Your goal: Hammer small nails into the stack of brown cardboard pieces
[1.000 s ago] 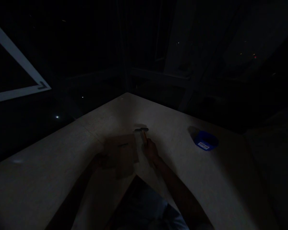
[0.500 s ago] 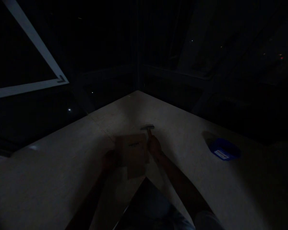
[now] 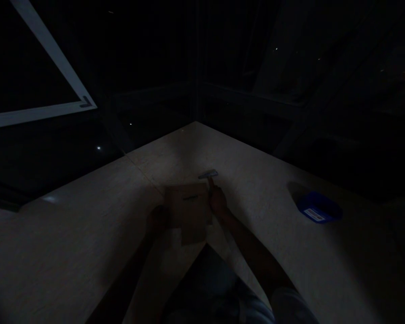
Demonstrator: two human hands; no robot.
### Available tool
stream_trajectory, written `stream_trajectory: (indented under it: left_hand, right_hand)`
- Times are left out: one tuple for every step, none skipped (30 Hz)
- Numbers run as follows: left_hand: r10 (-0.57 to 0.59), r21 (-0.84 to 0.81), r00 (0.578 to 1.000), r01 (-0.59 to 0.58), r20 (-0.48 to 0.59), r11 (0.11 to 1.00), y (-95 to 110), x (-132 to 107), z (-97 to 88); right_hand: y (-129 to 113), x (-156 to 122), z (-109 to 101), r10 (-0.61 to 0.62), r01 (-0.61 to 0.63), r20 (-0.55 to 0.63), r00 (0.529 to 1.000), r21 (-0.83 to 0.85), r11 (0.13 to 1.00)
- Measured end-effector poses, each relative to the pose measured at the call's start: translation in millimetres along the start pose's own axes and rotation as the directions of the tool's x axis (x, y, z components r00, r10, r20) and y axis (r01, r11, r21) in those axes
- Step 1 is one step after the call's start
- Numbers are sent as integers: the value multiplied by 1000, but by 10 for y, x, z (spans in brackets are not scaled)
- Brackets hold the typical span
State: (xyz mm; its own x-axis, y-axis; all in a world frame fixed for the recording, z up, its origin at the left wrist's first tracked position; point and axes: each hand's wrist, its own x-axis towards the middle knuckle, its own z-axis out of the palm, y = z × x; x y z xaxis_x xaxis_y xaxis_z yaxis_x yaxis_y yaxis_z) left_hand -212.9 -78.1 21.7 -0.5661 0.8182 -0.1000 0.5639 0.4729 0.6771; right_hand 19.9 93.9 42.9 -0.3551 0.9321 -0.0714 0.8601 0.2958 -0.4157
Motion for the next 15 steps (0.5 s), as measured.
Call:
stream_trajectory:
  left_hand:
    - [14, 13, 1000, -14, -6, 1000, 0, -5, 1]
    - [25, 25, 1000, -25, -12, 999, 0, -12, 3]
    - [36, 33, 999, -35, -23, 999, -1, -22, 7]
    - [42, 31, 998, -41, -39, 999, -4, -36, 15]
    - [44, 19, 997, -43, -58, 999, -11, -53, 27]
    - [46, -2, 995, -46, -84, 999, -20, -75, 45]
    - [47, -34, 992, -51, -118, 998, -33, -101, 68]
    - [47, -76, 986, -60, -160, 995, -48, -128, 93]
    - [44, -121, 977, -70, -208, 990, -65, -154, 119]
    - [33, -160, 967, -75, -253, 984, -82, -178, 143]
    - [16, -191, 956, -75, -293, 979, -98, -196, 163]
    - [-5, -212, 945, -68, -326, 975, -113, -208, 178]
    - [-26, -222, 935, -57, -353, 973, -125, -215, 187]
    - [-41, -225, 927, -48, -374, 973, -133, -216, 191]
    - [-49, -225, 920, -43, -388, 973, -139, -214, 191]
  right_hand:
    - [-2, 0, 4, -1, 1, -3, 1000, -9, 1000]
    - [-4, -1, 6, -2, 2, -6, 1000, -20, 1000]
    - [-7, -2, 5, -2, 2, -7, 1000, -31, 1000]
    - [-9, -4, 1, -2, 2, -6, 1000, -42, 999]
    - [-9, -6, -4, -4, 3, -4, 1000, -53, 999]
    - [-8, -9, -11, -6, 5, -3, 1000, -64, 998]
    - [-4, -12, -18, -8, 8, -3, 1000, -73, 997]
    - [3, -16, -24, -9, 8, -4, 1000, -82, 997]
    - [12, -22, -29, -6, 5, -5, 1000, -89, 996]
    - [24, -28, -32, 1, -2, -7, 1000, -97, 995]
    - [37, -35, -33, 10, -11, -8, 1000, -103, 995]
    - [51, -43, -33, 18, -19, -7, 1000, -108, 994]
    - [65, -51, -34, 24, -24, -5, 1000, -112, 993]
    - [78, -59, -34, 25, -25, -1, 1000, -114, 993]
    - [90, -66, -36, 22, -21, 5, 1000, -114, 993]
